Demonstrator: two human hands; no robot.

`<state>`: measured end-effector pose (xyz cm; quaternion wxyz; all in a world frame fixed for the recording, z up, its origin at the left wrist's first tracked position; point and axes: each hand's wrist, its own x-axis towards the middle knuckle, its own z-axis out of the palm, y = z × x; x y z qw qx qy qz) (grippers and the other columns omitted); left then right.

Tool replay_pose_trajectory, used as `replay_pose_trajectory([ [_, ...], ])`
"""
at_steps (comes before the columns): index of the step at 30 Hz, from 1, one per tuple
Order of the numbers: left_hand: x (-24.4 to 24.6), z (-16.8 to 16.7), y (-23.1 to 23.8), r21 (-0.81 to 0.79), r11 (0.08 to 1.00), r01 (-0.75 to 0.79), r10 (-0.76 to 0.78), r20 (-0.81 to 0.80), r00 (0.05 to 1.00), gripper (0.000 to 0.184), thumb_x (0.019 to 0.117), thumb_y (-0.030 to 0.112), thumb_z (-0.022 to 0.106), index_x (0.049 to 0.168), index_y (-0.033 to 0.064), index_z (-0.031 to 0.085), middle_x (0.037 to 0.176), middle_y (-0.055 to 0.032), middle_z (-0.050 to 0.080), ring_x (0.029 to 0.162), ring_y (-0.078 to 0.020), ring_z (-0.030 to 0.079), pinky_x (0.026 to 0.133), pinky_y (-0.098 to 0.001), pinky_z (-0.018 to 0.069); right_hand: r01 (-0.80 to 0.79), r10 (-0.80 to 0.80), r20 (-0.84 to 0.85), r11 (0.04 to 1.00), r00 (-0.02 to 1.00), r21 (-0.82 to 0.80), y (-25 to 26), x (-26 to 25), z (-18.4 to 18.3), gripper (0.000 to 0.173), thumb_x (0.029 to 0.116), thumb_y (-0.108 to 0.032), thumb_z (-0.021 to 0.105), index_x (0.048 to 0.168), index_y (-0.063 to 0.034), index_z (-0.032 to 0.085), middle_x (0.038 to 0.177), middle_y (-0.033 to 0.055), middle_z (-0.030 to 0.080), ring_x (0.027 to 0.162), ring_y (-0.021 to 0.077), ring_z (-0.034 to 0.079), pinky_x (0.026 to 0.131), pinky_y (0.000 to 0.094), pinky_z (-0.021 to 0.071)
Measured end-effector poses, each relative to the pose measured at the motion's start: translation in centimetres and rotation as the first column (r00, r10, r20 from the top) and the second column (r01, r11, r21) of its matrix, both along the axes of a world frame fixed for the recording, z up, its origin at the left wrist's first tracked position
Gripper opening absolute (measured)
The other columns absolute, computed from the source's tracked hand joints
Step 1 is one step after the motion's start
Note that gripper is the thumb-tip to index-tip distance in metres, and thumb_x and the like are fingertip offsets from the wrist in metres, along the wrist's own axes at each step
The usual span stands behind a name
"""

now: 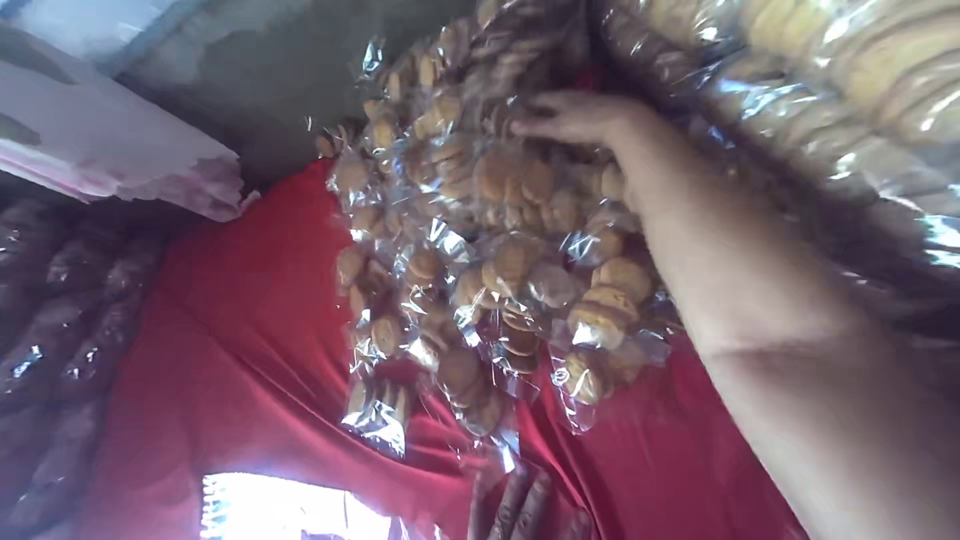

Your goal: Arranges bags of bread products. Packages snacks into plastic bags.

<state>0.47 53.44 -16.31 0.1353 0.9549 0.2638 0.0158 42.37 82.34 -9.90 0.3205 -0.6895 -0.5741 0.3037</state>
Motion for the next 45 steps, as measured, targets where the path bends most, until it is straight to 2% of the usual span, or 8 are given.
replay_pose_trajectory([
  [9, -9.0, 3.4, -6.0, 0.053, 0.988, -0.144, 0.108, 0.425, 0.899, 0.012, 0.0955, 0.014, 0.06, 0.092, 0.0101, 0.072, 0.103, -0.0102, 0.074, 0.099, -0.0192, 0.071, 0.09, -0.0303, 0.0581, -0.215, 0.164, 0.454, 0.974, 0.876, 0.064, -11.7, -14.6, -2.0, 0.06, 0.0947, -0.057, 0.063, 0.143, -0.0206, 0.06, 0.16, 0.0145, 0.04, 0.141, 0.0481, 0.039, 0.104, 0.0719, 0.0359],
  [17, -30.8, 1.5, -10.7, 0.057, 0.479, -0.876, 0.878, -0.037, 0.478, 0.055, 0.1013, 0.028, 0.056, 0.152, 0.0095, 0.048, 0.157, -0.0227, 0.042, 0.144, -0.0448, 0.04, 0.113, -0.0685, 0.0314, -0.106, 0.07, 0.565, 0.994, 0.822, 0.031, -21.8, -22.5, -2.1, 0.066, 0.0961, -0.051, 0.064, 0.153, -0.0224, 0.047, 0.163, 0.0212, 0.031, 0.147, 0.0486, 0.03, 0.11, 0.07, 0.0326],
  [24, -33.5, 7.3, -3.7, -0.259, 0.249, -0.933, 0.797, 0.602, 0.045, 0.029, 0.1018, 0.0, 0.044, 0.12, -0.0175, 0.059, 0.118, -0.033, 0.063, 0.11, -0.0352, 0.063, 0.1, -0.0428, 0.0489, -0.276, 0.157, 0.462, 0.939, 0.873, 0.203, -29.1, -33.6, 5.7, 0.041, 0.0926, -0.02, 0.071, 0.128, 0.0007, 0.065, 0.133, 0.0285, 0.058, 0.125, 0.0478, 0.055, 0.104, 0.0652, 0.0425],
  [28, -23.2, 10.4, 1.8, -0.268, 0.69, -0.672, 0.715, 0.395, 0.577, 0.032, 0.1017, 0.001, 0.046, 0.125, -0.0031, 0.068, 0.131, -0.0212, 0.064, 0.127, -0.0326, 0.059, 0.11, -0.0461, 0.0449, -0.407, 0.449, 0.529, 0.891, 0.72, -0.203, -32.0, -41.5, 0.5, 0.065, 0.0962, -0.02, 0.066, 0.156, -0.0146, 0.041, 0.161, 0.0205, 0.035, 0.15, 0.0442, 0.028, 0.118, 0.0707, 0.017],
  [32, -15.3, 4.9, 9.2, -0.189, 0.952, -0.24, 0.287, 0.29, 0.913, 0.04, 0.1032, 0.024, 0.055, 0.142, 0.0144, 0.061, 0.159, -0.0176, 0.041, 0.151, -0.0367, 0.03, 0.121, -0.0603, 0.0221, -0.249, 0.053, 0.573, 0.93, 0.818, 0.27, -37.1, -43.8, -3.5, 0.038, 0.0952, -0.005, 0.06, 0.128, -0.0207, 0.07, 0.135, 0.0119, 0.066, 0.124, 0.0349, 0.062, 0.1, 0.0576, 0.0514],
  [37, -15.3, 2.0, 6.3, 0.024, 0.969, -0.245, 0.245, 0.01, 0.969, 0.05, 0.1024, 0.038, 0.056, 0.151, 0.0232, 0.052, 0.164, -0.0105, 0.034, 0.152, -0.0345, 0.028, 0.121, -0.0609, 0.0143, -0.05, -0.098, 0.342, 0.915, 0.935, 0.4, -46.7, -45.6, -1.5, 0.025, 0.0998, -0.027, 0.059, 0.118, -0.0273, 0.076, 0.108, 0.0105, 0.068, 0.1, 0.0242, 0.066, 0.09, 0.0413, 0.0549],
  [40, -20.1, 1.8, -0.5, -0.001, 0.979, -0.203, 0.203, -0.038, 0.978, 0.051, 0.1043, 0.035, 0.051, 0.151, 0.0143, 0.05, 0.158, -0.0101, 0.046, 0.147, -0.0345, 0.039, 0.12, -0.0637, 0.0172, 0.177, -0.176, -0.027, 0.982, 0.984, 0.061, -50.0, -44.5, 0.1, 0.026, 0.101, -0.009, 0.052, 0.112, 0.0007, 0.073, 0.108, 0.0151, 0.072, 0.101, 0.0175, 0.068, 0.093, 0.034, 0.0549],
  [45, -24.0, 3.7, -0.2, -0.215, 0.953, -0.213, 0.279, 0.354, 0.893, 0.027, 0.1016, 0.013, 0.055, 0.116, -0.0001, 0.074, 0.125, -0.0198, 0.07, 0.121, -0.0395, 0.063, 0.107, -0.0609, 0.0414, 0.359, -0.324, 0.175, 0.903, 0.93, -0.236, -51.7, -44.0, -0.9, 0.029, 0.1052, -0.01, 0.048, 0.123, 0.0059, 0.066, 0.121, 0.0259, 0.067, 0.116, 0.0374, 0.064, 0.104, 0.051, 0.047],
])
